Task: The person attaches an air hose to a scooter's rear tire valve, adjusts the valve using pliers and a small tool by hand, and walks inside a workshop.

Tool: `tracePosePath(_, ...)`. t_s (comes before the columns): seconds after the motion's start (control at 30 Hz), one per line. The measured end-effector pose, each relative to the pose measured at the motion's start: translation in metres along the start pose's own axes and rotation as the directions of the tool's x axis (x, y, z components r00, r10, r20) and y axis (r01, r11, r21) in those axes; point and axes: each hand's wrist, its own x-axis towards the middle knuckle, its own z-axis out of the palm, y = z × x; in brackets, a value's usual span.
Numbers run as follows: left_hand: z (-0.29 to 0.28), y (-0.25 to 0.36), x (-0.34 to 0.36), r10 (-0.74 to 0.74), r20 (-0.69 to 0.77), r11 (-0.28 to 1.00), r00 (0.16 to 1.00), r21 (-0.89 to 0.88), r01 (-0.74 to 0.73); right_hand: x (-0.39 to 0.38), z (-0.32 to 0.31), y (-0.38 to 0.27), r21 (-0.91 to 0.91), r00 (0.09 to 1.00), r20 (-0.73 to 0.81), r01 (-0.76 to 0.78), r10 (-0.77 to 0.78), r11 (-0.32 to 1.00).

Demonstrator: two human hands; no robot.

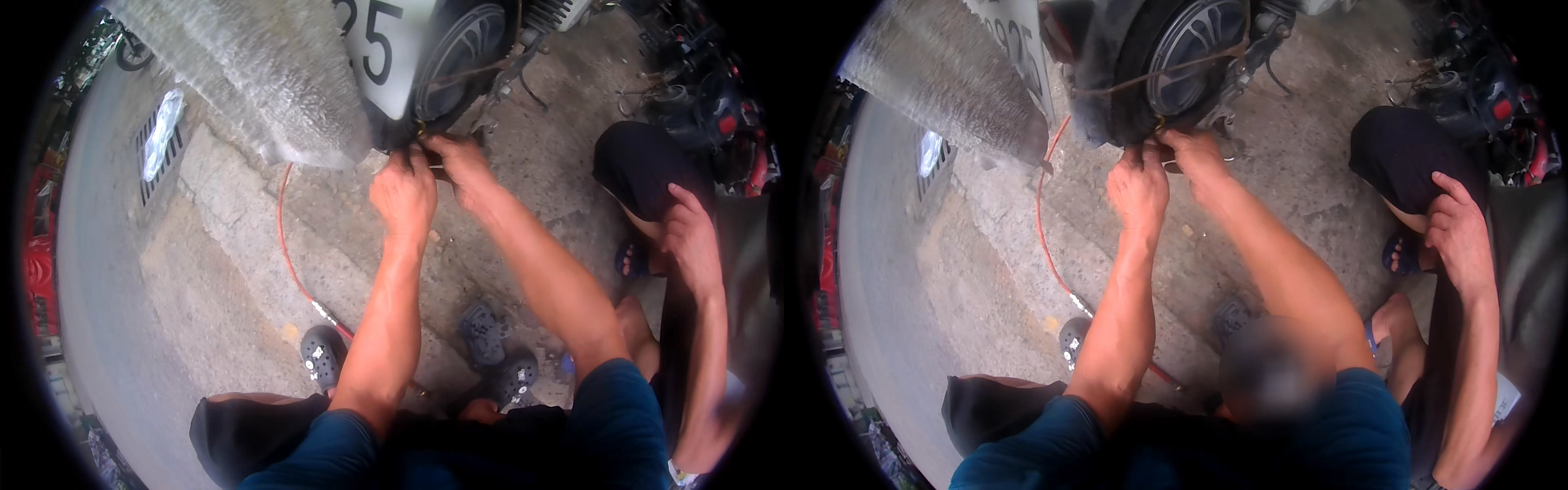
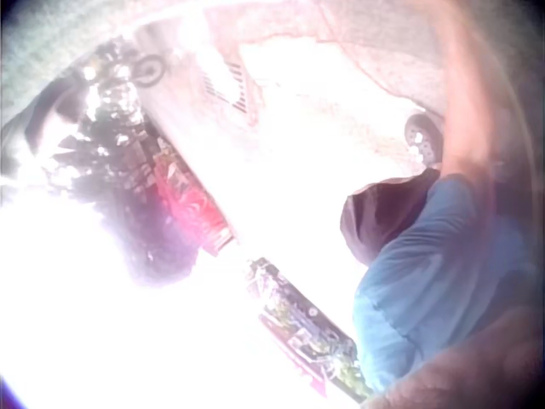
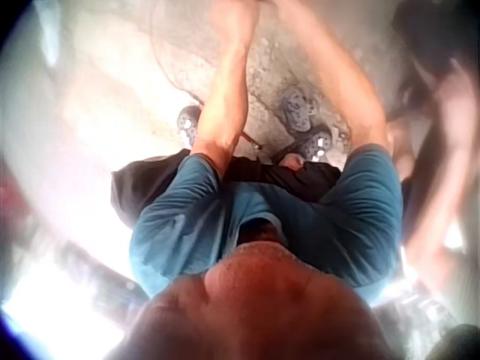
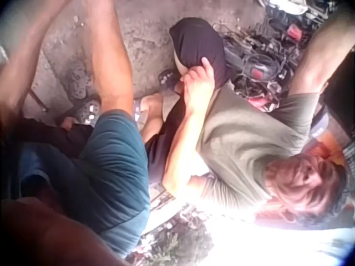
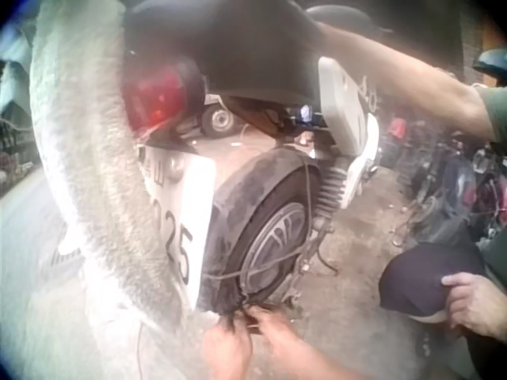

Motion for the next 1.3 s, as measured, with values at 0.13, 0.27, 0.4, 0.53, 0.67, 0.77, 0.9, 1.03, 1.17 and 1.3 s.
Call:
tracePosePath(0.13,0.008,-0.005,0.01,-0.353,0.21,0.607,0.912,-0.69,0.394,0.001,-0.004,-0.003,0.098,0.985,0.096,-0.153,0.143,0.983)
tracePosePath(0.27,0.008,0.0,0.004,-0.39,0.455,0.293,0.801,-0.763,0.576,0.014,-0.017,0.006,0.189,0.958,0.166,-0.264,0.234,0.946)
tracePosePath(0.4,0.02,-0.017,0.0,-0.115,-0.123,0.848,0.986,-0.53,0.032,0.004,0.004,0.003,0.187,0.995,0.004,-0.096,0.097,0.978)
tracePosePath(0.53,0.014,-0.012,-0.001,0.127,-0.204,0.978,0.971,-0.137,-0.157,0.005,0.003,0.002,0.148,0.997,-0.033,-0.07,0.076,0.987)
tracePosePath(0.67,0.004,0.008,0.008,-0.378,0.318,0.494,0.869,-0.725,0.48,0.009,-0.009,0.005,0.166,0.985,0.101,-0.154,0.139,0.974)
tracePosePath(0.77,0.008,-0.007,0.009,-0.382,0.521,0.191,0.763,-0.764,0.617,0.011,-0.012,0.004,0.129,0.935,0.164,-0.337,0.315,0.933)
tracePosePath(0.9,0.02,-0.006,-0.003,-0.144,-0.172,0.811,0.974,-0.585,0.016,0.011,-0.001,0.006,0.16,0.993,0.025,-0.12,0.118,0.98)
tracePosePath(1.03,0.012,-0.006,-0.002,0.059,-0.187,0.989,0.981,-0.125,-0.083,0.008,0.003,0.005,0.151,0.996,-0.014,-0.088,0.091,0.985)
tracePosePath(1.17,0.013,0.003,0.005,-0.399,0.211,0.523,0.893,-0.747,0.41,0.014,-0.004,0.015,0.271,0.991,0.077,-0.124,0.107,0.955)
tracePosePath(1.3,0.014,-0.003,0.002,-0.44,0.395,0.315,0.806,-0.773,0.551,0.009,-0.006,0.005,0.151,0.953,0.151,-0.286,0.264,0.946)
